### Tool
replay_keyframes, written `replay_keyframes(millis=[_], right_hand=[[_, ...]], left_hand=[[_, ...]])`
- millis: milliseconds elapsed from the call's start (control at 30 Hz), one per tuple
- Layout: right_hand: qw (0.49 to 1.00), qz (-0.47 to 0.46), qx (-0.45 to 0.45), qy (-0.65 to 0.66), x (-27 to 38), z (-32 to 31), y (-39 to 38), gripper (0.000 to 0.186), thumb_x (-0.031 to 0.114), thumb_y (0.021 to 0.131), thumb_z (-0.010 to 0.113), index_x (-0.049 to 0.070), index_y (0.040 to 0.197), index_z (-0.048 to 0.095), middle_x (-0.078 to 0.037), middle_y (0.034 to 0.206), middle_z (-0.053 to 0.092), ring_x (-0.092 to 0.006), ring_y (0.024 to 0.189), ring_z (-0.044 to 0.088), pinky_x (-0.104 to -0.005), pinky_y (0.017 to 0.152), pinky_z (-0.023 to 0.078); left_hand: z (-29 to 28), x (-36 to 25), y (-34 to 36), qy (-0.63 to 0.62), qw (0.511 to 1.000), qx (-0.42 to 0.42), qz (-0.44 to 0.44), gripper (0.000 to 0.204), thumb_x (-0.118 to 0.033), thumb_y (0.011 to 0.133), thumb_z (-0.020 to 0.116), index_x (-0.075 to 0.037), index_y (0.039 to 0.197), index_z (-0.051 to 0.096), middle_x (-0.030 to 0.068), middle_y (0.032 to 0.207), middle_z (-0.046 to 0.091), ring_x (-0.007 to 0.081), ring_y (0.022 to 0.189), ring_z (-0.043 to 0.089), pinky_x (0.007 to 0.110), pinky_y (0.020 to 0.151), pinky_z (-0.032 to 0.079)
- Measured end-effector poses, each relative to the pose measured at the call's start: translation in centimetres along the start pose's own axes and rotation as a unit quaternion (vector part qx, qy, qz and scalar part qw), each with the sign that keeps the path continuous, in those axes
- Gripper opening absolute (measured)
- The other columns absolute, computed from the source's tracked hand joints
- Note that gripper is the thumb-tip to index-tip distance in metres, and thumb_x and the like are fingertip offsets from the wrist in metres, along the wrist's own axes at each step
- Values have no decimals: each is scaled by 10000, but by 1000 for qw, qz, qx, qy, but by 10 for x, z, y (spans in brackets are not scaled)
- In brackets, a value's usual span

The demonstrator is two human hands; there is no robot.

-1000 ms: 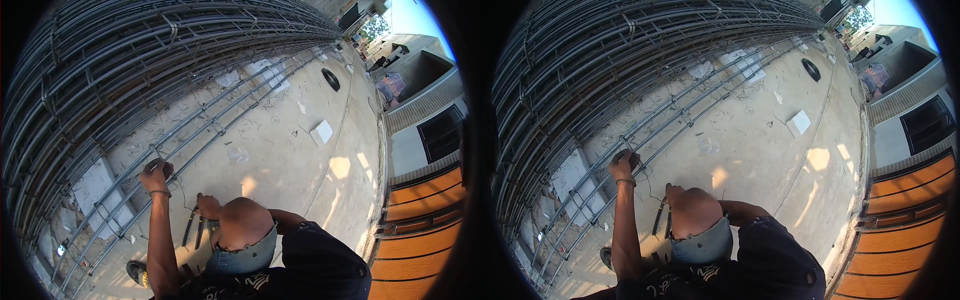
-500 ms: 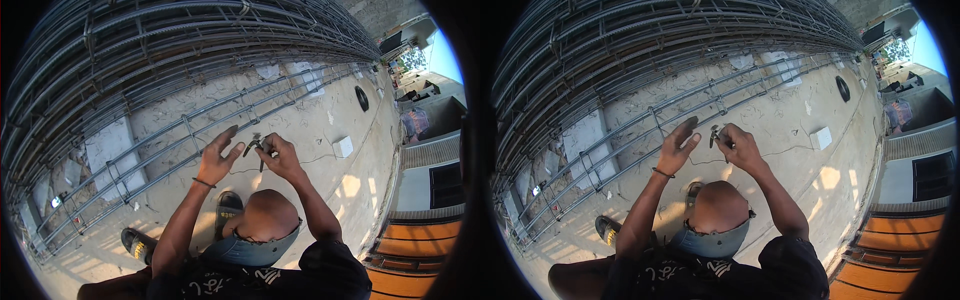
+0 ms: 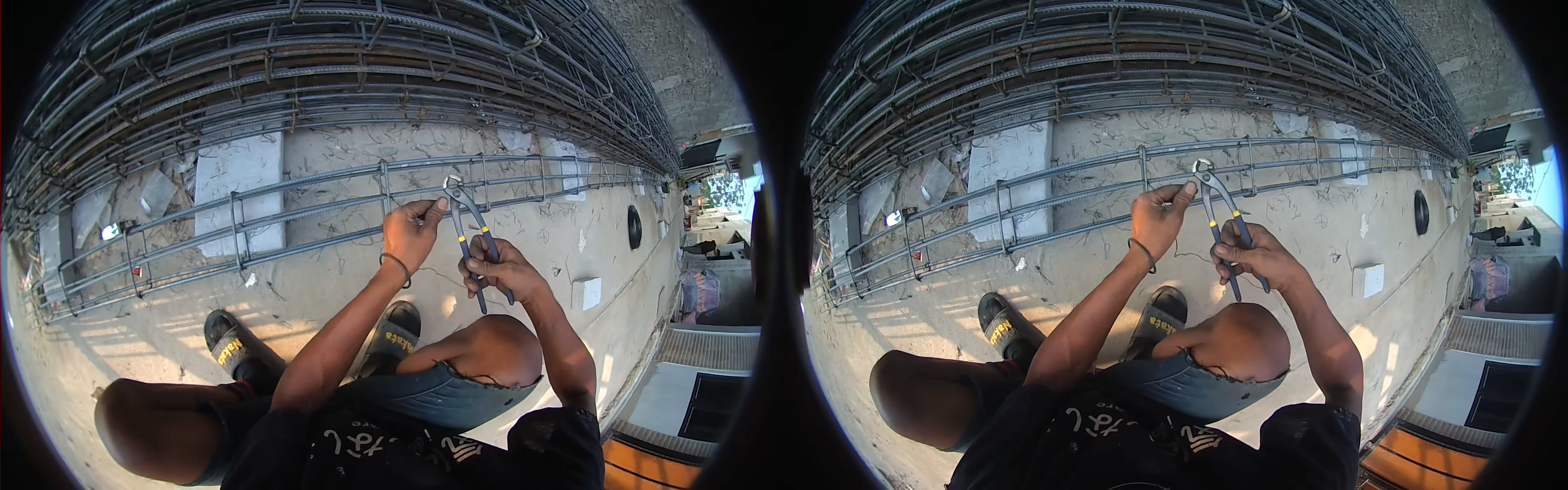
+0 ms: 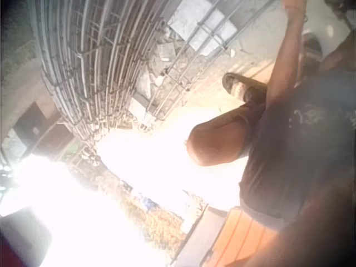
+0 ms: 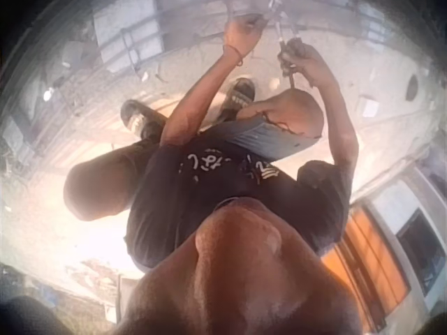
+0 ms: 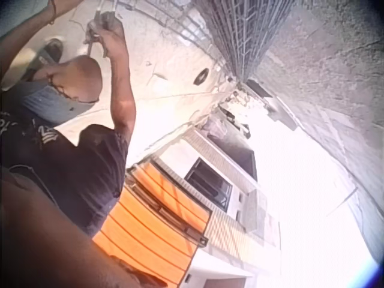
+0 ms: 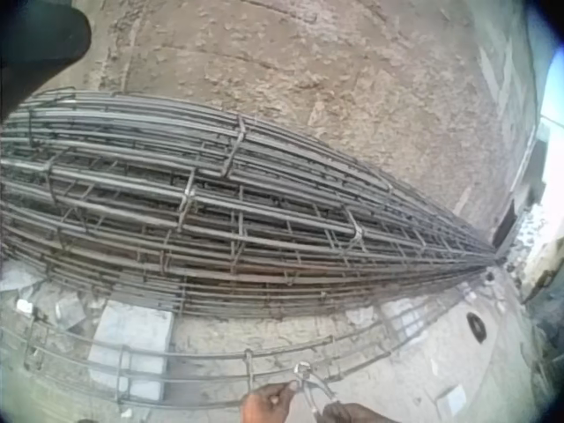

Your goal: The person secures reinforcement bars by twisting wire around the junctions using pliers.

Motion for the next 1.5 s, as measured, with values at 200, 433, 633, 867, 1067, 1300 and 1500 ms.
replay_keyframes(millis=[200, 433, 633, 867, 1067, 1300, 1500], right_hand=[[961, 166, 8, -222, 8, -27, 21, 380, 180, 928, 536, 130, 1304, 511, -103, 1073, 595, -170, 962, 598, -372, 835, 487], [936, 230, 55, -261, 33, 4, 55, 454, 139, 876, 560, 115, 1323, 484, -151, 1147, 578, -236, 982, 621, -412, 839, 526], [932, 259, 96, -234, 47, 15, 64, 460, 91, 853, 552, 44, 1305, 486, -186, 1100, 588, -276, 969, 632, -411, 784, 557], [934, 271, 81, -217, 55, 21, 69, 322, 85, 819, 577, -11, 1125, 550, -149, 921, 609, -239, 801, 643, -382, 695, 579], [886, 238, 38, -397, 71, 33, 69, 199, 14, 747, 506, -11, 938, 559, -114, 808, 591, -194, 690, 600, -348, 581, 542], [707, 19, 3, -707, 80, 56, 72, 258, -23, 715, 476, -116, 955, 486, -335, 740, 576, -476, 717, 585, -488, 651, 457], [666, -59, -43, -742, 74, 58, 61, 361, -6, 736, 524, -195, 1029, 432, -337, 821, 594, -469, 768, 616, -472, 705, 511]], left_hand=[[-17, 82, -5, -243, 919, -66, -303, 259, -184, 839, 685, 56, 929, 651, 125, 805, 678, 181, 674, 660, 291, 578, 542], [-10, 101, -13, -390, 864, -173, -267, 204, -77, 851, 638, 83, 978, 624, 155, 845, 672, 225, 731, 683, 319, 663, 579], [-9, 98, -20, -359, 873, -165, -286, 191, -20, 864, 600, 98, 1013, 615, 161, 867, 663, 222, 746, 675, 317, 691, 581], [-6, 94, -25, -435, 828, -200, -291, 241, -35, 867, 609, 94, 1071, 591, 149, 913, 661, 210, 784, 666, 311, 724, 574], [5, 86, -32, -513, 772, -193, -322, 456, -200, 830, 704, 50, 1131, 471, 114, 932, 621, 165, 835, 625, 281, 780, 529], [31, 76, -15, -457, 798, -161, -359, 782, -400, 705, 800, 14, 1180, 337, 153, 948, 572, 187, 818, 574, 287, 779, 488], [76, 81, -3, -621, 626, -94, -461, 553, -389, 822, 679, 32, 1112, 468, 140, 858, 574, 284, 819, 584, 418, 792, 518]])
Point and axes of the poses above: each hand's wrist, its own y-axis towards the middle knuckle, its own z-axis out of the palm, x = y × z, the point moved 8 cm from there along y, towards the middle knuckle
